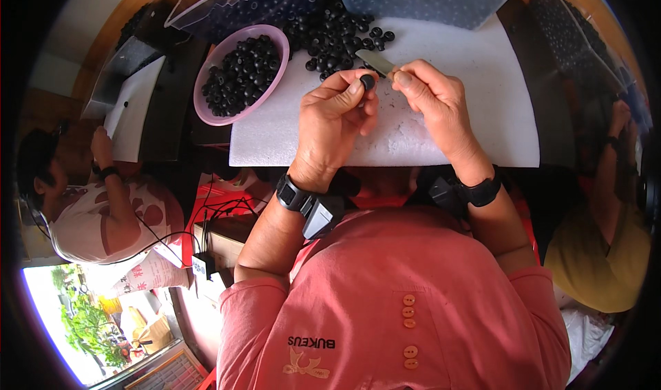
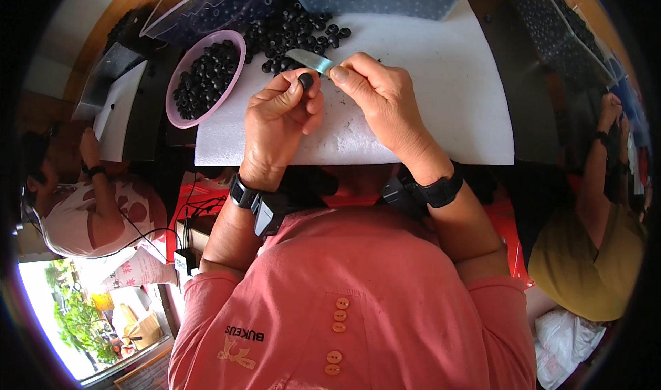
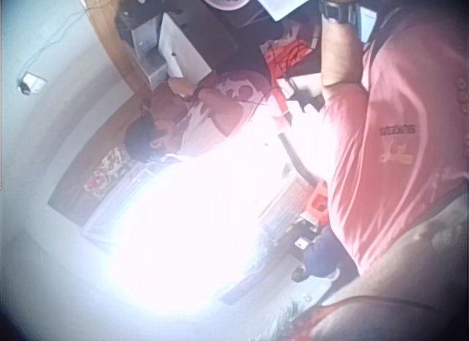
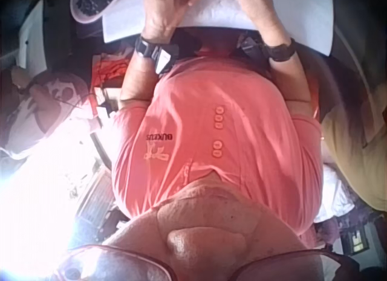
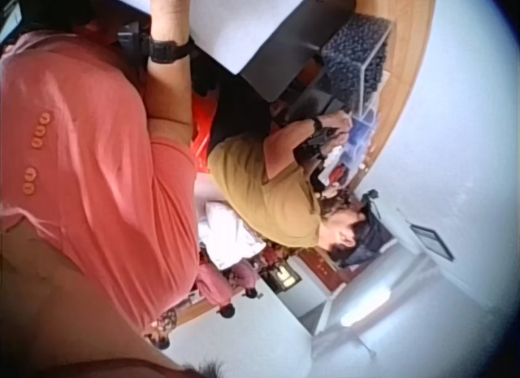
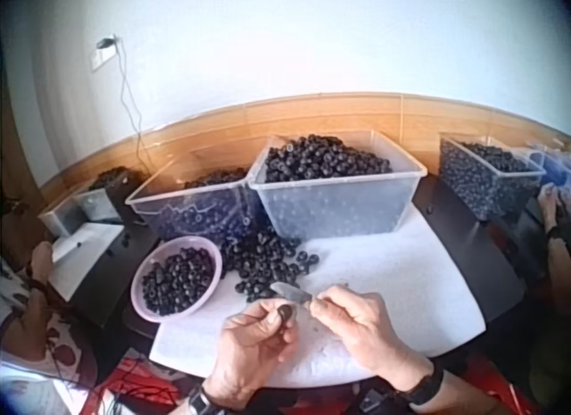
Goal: Using a small utility knife to trim excess material from black rubber grommets at a workspace.
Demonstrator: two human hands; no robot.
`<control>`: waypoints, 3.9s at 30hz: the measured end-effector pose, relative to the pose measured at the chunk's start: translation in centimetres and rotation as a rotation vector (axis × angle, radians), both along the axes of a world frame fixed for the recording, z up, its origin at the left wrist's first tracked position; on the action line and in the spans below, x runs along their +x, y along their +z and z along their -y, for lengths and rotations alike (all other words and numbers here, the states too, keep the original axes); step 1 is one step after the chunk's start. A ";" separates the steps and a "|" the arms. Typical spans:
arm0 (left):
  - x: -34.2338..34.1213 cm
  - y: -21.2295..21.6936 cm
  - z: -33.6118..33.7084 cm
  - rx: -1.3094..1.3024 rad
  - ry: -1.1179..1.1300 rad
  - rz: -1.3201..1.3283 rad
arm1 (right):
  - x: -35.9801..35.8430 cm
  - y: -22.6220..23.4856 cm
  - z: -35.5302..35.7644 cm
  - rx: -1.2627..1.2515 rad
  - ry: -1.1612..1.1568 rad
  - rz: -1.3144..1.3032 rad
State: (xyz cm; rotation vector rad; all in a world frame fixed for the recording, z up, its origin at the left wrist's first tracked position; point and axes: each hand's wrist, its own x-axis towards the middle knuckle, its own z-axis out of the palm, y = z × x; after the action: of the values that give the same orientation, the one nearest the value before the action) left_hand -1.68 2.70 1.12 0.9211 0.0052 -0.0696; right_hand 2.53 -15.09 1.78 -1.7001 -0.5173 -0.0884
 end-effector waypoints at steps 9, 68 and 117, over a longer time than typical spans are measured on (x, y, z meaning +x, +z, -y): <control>0.0 -0.4 0.2 -0.063 0.007 0.015 | -0.1 -0.3 -0.3 -0.069 0.002 0.060; 4.0 2.6 -1.6 1.639 0.334 0.825 | 0.2 0.2 1.2 0.439 -0.144 -0.100; -0.6 1.8 -0.5 0.646 0.065 0.025 | -0.1 -0.2 -0.1 -0.077 -0.082 0.123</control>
State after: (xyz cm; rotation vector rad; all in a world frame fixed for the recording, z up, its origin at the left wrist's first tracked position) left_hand -2.32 3.23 2.88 1.5668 0.0362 0.0066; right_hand 2.45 -14.95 1.57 -1.7986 -0.5482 -0.2364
